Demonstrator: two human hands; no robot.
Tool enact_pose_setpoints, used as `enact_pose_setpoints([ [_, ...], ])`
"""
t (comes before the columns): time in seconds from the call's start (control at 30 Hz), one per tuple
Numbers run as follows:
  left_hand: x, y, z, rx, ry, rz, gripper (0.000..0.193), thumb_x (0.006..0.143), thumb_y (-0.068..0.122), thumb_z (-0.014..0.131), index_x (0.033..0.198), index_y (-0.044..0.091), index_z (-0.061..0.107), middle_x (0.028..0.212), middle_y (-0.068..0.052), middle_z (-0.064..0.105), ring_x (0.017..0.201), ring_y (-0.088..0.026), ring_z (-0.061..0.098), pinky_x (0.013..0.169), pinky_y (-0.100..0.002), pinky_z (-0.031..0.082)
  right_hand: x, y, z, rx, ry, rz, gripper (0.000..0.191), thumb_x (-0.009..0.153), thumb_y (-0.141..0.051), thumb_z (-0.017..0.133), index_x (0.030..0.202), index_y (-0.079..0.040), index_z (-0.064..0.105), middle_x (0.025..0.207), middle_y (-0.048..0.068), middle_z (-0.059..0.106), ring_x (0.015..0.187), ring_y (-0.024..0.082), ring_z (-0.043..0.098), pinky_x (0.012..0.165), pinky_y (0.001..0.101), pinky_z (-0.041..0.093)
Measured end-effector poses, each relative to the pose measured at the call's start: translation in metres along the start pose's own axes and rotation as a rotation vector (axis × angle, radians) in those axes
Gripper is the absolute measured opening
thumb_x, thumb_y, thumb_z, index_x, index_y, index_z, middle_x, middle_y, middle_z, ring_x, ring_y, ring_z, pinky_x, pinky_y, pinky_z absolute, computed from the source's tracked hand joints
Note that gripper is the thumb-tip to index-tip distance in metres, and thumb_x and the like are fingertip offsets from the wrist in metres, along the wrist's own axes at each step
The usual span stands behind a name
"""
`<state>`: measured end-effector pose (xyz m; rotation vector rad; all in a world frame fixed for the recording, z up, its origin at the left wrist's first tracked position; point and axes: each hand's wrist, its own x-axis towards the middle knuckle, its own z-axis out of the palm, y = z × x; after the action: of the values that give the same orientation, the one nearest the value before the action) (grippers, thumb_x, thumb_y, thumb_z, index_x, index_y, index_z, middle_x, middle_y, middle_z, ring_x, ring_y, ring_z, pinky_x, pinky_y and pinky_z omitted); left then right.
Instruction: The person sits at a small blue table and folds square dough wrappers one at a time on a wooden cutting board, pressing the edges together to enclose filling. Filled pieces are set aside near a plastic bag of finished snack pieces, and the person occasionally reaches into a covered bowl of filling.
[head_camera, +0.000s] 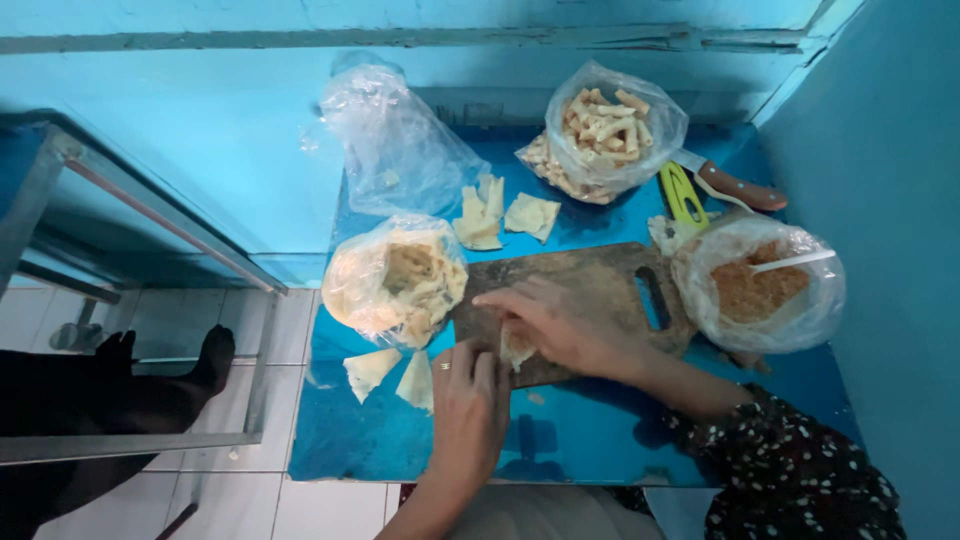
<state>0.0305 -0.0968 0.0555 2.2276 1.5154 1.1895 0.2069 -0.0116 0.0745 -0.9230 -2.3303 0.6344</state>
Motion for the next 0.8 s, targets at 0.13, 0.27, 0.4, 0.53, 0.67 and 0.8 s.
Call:
enact_pose_setpoints([
  [0.13,-0.001,0.0,0.003,0.007,-0.012,-0.013,0.01,0.088,0.005,0.068,0.095,-0.001,0.064,0.107,-0.019,0.06,0.1,-0.04,0.056,0.086,-0.049,0.045,-0.001,0.011,-0.002,0.125,-0.128,0.131,0.046,0.088,-0.002,0.068,0.132,-0.012,0.06,0.091,0.006,0.067,0.09,0.025,0.067,0.08,0.0404,0.053],
  [0.27,-0.001,0.001,0.004,-0.017,0.004,-0.007,0.011,0.087,0.003,0.068,0.096,-0.001,0.064,0.108,-0.018,0.061,0.101,-0.04,0.056,0.086,-0.048,0.046,-0.005,0.013,-0.001,0.163,-0.054,0.071,0.049,0.088,0.0,0.066,0.135,-0.01,0.058,0.096,0.007,0.066,0.092,0.026,0.066,0.081,0.0409,0.053],
  [0.4,-0.002,0.001,0.004,-0.039,-0.001,-0.021,0.012,0.086,0.001,0.068,0.097,-0.001,0.063,0.107,-0.018,0.061,0.101,-0.04,0.056,0.087,-0.048,0.046,-0.004,0.012,0.002,0.085,-0.035,0.044,0.047,0.089,0.002,0.064,0.134,-0.01,0.058,0.094,0.008,0.065,0.091,0.027,0.066,0.08,0.0415,0.053],
  [0.53,-0.003,-0.002,0.006,-0.071,-0.003,-0.034,0.014,0.085,-0.001,0.067,0.099,-0.001,0.063,0.106,-0.019,0.061,0.101,-0.04,0.056,0.087,-0.047,0.047,-0.004,0.008,-0.002,0.106,-0.023,0.08,0.042,0.087,0.001,0.065,0.128,-0.008,0.059,0.094,0.008,0.064,0.092,0.028,0.066,0.081,0.0415,0.052],
  [0.67,-0.002,-0.007,0.011,-0.085,0.012,-0.042,0.015,0.085,-0.002,0.067,0.1,-0.001,0.063,0.104,-0.018,0.062,0.099,-0.04,0.058,0.085,-0.047,0.048,-0.014,-0.004,-0.006,-0.071,0.015,-0.036,0.039,0.086,-0.004,0.068,0.124,-0.01,0.062,0.097,0.007,0.065,0.095,0.03,0.062,0.084,0.044,0.048],
  [0.8,-0.004,-0.009,0.012,-0.106,0.018,-0.039,0.014,0.086,-0.002,0.066,0.099,-0.001,0.061,0.103,-0.019,0.062,0.097,-0.04,0.059,0.082,-0.047,0.048,-0.024,-0.009,-0.005,-0.291,0.042,-0.158,0.042,0.082,-0.008,0.067,0.124,-0.012,0.064,0.102,0.007,0.066,0.102,0.031,0.061,0.088,0.045,0.047],
])
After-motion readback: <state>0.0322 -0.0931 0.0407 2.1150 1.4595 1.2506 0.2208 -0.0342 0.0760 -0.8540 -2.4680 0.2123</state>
